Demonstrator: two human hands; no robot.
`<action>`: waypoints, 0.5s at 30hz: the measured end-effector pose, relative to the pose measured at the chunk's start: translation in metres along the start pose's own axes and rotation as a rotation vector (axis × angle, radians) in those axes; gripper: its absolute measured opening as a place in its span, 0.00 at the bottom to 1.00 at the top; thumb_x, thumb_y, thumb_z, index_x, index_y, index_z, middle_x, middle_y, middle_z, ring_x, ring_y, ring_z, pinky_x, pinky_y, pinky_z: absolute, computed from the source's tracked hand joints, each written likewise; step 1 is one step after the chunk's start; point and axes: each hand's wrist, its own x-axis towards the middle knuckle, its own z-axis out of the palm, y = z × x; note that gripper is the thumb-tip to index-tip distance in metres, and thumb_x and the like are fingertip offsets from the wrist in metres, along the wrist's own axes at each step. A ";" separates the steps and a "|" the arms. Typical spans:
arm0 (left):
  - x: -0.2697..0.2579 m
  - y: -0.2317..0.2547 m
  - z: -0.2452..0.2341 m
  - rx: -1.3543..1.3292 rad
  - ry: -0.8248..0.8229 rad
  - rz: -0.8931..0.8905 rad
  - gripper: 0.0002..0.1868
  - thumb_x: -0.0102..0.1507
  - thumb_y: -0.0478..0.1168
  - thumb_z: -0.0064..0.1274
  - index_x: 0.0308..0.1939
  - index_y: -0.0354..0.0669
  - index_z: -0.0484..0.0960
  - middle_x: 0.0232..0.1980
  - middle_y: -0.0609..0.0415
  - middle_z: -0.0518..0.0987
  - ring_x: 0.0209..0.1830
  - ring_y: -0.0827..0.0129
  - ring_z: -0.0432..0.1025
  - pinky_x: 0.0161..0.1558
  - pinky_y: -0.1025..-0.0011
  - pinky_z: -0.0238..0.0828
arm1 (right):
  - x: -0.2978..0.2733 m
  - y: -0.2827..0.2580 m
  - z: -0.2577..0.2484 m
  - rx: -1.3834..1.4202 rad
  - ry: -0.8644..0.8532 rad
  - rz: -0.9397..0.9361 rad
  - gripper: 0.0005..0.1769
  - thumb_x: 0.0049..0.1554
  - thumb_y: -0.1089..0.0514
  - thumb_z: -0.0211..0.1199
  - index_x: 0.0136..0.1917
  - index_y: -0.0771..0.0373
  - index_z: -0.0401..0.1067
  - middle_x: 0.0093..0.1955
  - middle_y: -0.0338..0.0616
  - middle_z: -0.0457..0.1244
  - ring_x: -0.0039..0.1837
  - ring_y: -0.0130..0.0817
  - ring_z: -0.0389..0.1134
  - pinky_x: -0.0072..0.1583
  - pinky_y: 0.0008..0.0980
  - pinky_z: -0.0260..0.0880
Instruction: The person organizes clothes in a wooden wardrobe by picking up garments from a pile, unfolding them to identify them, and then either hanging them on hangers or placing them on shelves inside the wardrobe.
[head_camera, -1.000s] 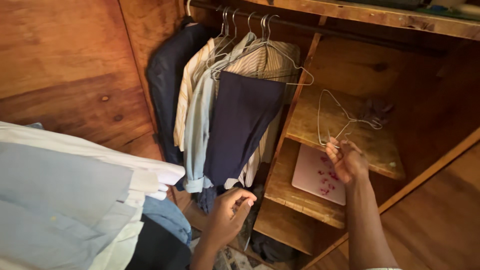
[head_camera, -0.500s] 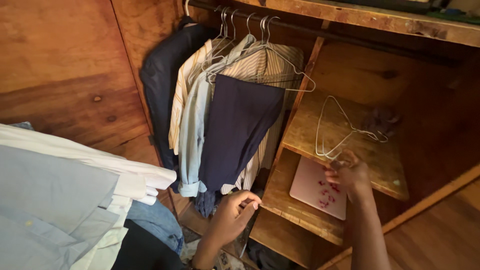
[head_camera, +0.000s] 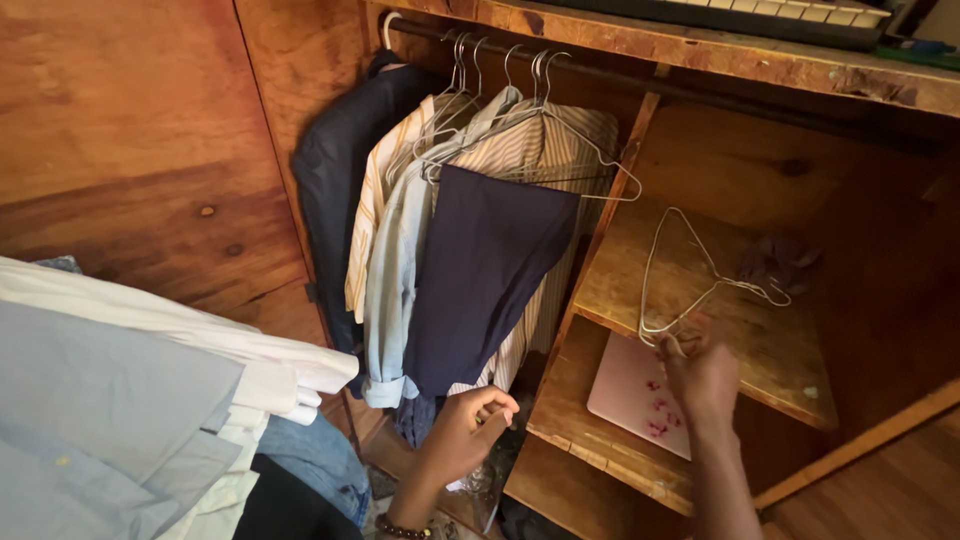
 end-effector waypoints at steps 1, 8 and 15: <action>0.005 -0.005 -0.002 0.026 -0.003 0.030 0.10 0.66 0.40 0.54 0.44 0.36 0.84 0.35 0.55 0.83 0.35 0.76 0.75 0.41 0.75 0.73 | -0.003 -0.004 -0.001 0.023 0.016 -0.002 0.21 0.62 0.50 0.66 0.64 0.62 0.72 0.43 0.52 0.74 0.40 0.40 0.75 0.46 0.40 0.73; 0.058 -0.042 -0.051 -0.175 0.194 -0.104 0.09 0.67 0.39 0.49 0.48 0.46 0.82 0.38 0.59 0.81 0.34 0.77 0.74 0.37 0.79 0.75 | -0.035 -0.023 -0.021 0.141 0.072 -0.012 0.23 0.62 0.53 0.62 0.68 0.59 0.68 0.41 0.52 0.72 0.41 0.40 0.75 0.47 0.42 0.74; 0.176 -0.080 -0.135 -0.501 0.428 -0.095 0.09 0.66 0.37 0.54 0.50 0.45 0.81 0.42 0.56 0.83 0.35 0.76 0.73 0.36 0.77 0.72 | -0.065 -0.009 -0.002 0.115 -0.113 0.032 0.18 0.63 0.53 0.59 0.65 0.55 0.71 0.39 0.47 0.72 0.38 0.38 0.76 0.41 0.38 0.78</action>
